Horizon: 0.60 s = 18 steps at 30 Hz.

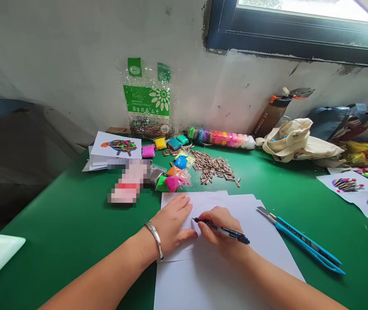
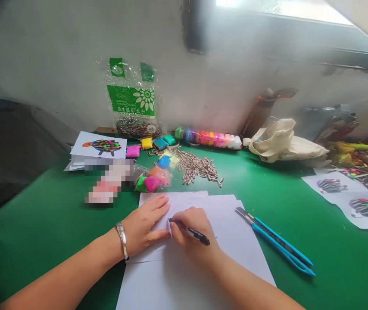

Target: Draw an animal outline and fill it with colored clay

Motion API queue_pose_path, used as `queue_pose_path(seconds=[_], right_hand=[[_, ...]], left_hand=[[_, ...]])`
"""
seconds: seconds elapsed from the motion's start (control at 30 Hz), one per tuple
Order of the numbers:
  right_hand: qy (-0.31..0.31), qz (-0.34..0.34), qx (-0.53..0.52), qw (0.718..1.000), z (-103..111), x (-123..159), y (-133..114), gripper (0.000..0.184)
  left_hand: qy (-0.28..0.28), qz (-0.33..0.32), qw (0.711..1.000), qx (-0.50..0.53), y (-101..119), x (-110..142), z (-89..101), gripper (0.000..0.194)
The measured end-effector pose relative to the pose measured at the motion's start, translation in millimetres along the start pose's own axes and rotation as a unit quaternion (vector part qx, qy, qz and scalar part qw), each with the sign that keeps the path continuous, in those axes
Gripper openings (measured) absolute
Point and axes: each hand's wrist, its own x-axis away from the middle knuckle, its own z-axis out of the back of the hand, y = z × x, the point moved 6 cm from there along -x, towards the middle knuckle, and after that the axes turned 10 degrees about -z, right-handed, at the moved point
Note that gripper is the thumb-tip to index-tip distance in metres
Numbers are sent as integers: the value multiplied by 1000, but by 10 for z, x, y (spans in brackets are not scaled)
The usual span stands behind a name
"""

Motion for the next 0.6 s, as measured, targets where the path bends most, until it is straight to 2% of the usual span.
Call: queue_pose_path(seconds=[0.17,0.6], right_hand=[[-17,-6,32,999,-11,-19,-6,12],[-31,2,13,999,-13,-21,-44,9]], left_hand=[[-1,4,1000,-5,-12,7,-18,55],[9,3,1000,10,-22,18,-30,53]])
